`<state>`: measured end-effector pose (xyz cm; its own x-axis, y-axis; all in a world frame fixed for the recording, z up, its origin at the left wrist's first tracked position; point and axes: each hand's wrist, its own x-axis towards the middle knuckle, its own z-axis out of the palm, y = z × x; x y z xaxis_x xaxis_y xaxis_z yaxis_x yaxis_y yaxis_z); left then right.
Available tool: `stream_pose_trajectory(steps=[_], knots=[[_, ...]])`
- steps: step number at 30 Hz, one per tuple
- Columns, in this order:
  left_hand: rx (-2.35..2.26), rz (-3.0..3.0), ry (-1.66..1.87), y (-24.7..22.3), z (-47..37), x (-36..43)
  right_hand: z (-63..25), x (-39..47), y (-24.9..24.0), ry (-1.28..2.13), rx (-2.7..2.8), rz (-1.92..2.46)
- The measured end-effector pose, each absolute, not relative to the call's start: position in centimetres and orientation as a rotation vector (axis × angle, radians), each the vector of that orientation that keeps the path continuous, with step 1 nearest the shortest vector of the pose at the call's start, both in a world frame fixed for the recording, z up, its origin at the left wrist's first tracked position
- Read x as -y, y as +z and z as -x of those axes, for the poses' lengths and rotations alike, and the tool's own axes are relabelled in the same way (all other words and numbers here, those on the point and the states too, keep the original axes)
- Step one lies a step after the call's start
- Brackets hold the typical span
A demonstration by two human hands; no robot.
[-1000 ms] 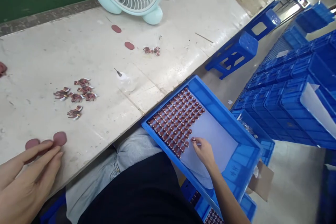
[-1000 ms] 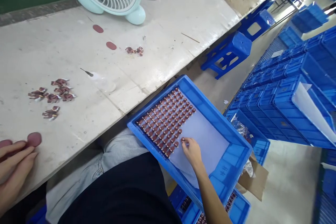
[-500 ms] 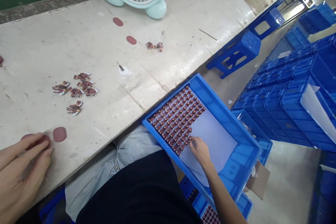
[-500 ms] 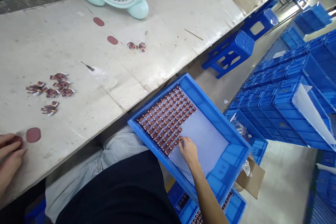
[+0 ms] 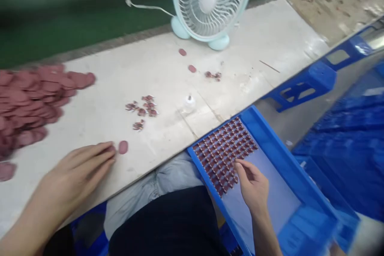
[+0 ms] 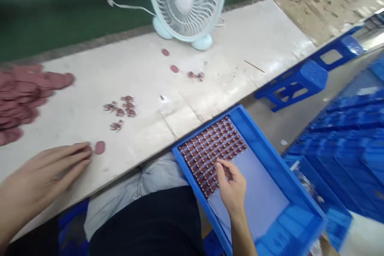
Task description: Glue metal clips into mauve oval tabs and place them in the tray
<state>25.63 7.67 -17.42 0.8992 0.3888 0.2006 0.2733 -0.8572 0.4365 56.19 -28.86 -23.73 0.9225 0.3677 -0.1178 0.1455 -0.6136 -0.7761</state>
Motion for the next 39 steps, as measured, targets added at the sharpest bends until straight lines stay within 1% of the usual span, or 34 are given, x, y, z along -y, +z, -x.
stream_pose_trajectory(steps=[3, 7, 10, 12, 14, 16, 19, 22, 26, 30, 34, 39], knots=[[-0.567, -2.736, 0.337, -15.9, -26.6, -7.2, -54.9, 23.4, -20.9, 0.529, 0.333, 1.843], [-0.618, -2.795, 0.247, -15.6, -26.6, -7.8, -53.8, 16.5, -18.1, 1.059, 0.140, 1.131], [-0.674, -2.701, 0.324, -15.1, -26.2, -7.8, -53.5, 12.4, -17.0, 1.386, -0.046, 0.650], [-0.748, -2.411, 0.536, -14.8, -26.1, -7.2, -53.7, 9.9, -17.0, 1.495, -0.168, 0.332], [-0.766, -1.895, 0.779, -14.5, -26.4, -6.0, -54.2, 7.6, -17.3, 1.514, -0.254, 0.073], [-0.713, -1.309, 0.860, -14.5, -27.0, -4.3, -55.0, 5.7, -17.8, 1.491, -0.279, -0.050], [-0.681, -0.677, 0.741, -15.2, -28.6, -1.6, -56.0, 4.0, -17.9, 1.491, -0.256, -0.044], [-0.650, -0.385, 0.669, -16.2, -30.0, 0.4, -55.4, 4.3, -16.7, 1.449, -0.183, 0.189], [-0.596, -0.268, 0.608, -17.0, -31.0, 1.9, -52.1, 6.8, -13.9, 1.209, 0.119, 0.813], [-0.564, -0.229, 0.585, -16.9, -31.9, 2.9, -47.8, 9.1, -12.7, 0.928, 0.454, 1.216], [-0.533, -0.222, 0.570, -16.9, -32.6, 3.5, -44.9, 9.4, -13.5, 0.590, 0.588, 1.339], [-0.522, -0.222, 0.578, -16.9, -32.8, 3.6, -43.8, 9.2, -14.6, 0.411, 0.592, 1.402]])
